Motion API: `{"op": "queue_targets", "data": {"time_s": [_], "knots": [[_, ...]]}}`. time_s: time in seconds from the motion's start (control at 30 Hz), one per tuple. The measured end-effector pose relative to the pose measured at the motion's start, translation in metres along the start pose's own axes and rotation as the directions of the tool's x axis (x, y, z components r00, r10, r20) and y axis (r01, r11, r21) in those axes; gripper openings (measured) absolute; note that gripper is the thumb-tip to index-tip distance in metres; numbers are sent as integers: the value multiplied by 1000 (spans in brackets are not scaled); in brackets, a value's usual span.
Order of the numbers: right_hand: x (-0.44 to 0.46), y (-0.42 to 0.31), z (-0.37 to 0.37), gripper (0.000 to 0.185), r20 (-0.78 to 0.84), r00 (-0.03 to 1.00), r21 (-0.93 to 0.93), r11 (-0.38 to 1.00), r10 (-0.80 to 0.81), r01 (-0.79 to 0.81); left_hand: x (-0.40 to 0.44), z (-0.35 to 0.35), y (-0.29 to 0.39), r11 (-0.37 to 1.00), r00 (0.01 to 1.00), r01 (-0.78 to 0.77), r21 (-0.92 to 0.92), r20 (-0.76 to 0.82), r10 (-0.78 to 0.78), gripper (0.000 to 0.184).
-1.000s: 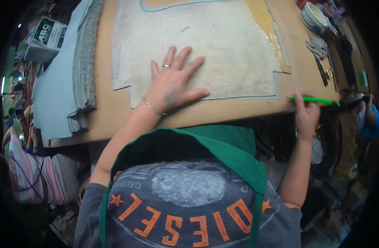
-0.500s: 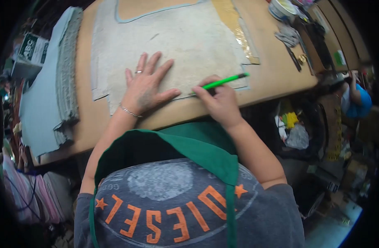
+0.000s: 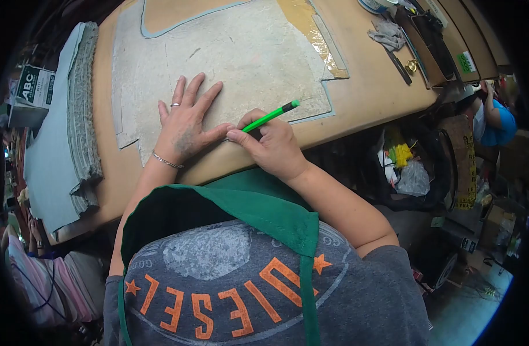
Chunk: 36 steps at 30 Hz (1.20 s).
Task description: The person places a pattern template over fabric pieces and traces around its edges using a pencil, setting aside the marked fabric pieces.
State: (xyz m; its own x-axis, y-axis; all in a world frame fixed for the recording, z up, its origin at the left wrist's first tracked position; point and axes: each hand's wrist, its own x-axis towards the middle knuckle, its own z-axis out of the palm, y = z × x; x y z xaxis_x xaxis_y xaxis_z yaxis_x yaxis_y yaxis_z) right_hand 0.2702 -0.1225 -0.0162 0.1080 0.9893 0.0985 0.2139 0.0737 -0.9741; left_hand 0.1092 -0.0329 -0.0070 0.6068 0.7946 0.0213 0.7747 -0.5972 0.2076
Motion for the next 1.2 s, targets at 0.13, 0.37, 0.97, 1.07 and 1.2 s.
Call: {"op": "queue_targets", "data": {"time_s": [0.13,0.37,0.97,1.07,1.2], "knots": [[0,3,4,17,-10,1000,6,1000,-15,15,1,-2,1,1000,1000,10,6,24,-10,74],[1,3,-41,16,-42,999,-120,992,35,-39,3,-5,4,1000,998,22,2,63,-22,76],[34,50,-120,18,-449,877,-191,977,-173,94,33,-7,48,911,905,-399,-101,116,409,41],[30,49,-118,17,-444,860,-307,944,-252,118,51,4,81,855,852,-503,-128,91,515,40],[28,38,-117,15,-405,883,-355,930,-239,89,63,14,104,828,830,-543,-143,59,555,41]]}}
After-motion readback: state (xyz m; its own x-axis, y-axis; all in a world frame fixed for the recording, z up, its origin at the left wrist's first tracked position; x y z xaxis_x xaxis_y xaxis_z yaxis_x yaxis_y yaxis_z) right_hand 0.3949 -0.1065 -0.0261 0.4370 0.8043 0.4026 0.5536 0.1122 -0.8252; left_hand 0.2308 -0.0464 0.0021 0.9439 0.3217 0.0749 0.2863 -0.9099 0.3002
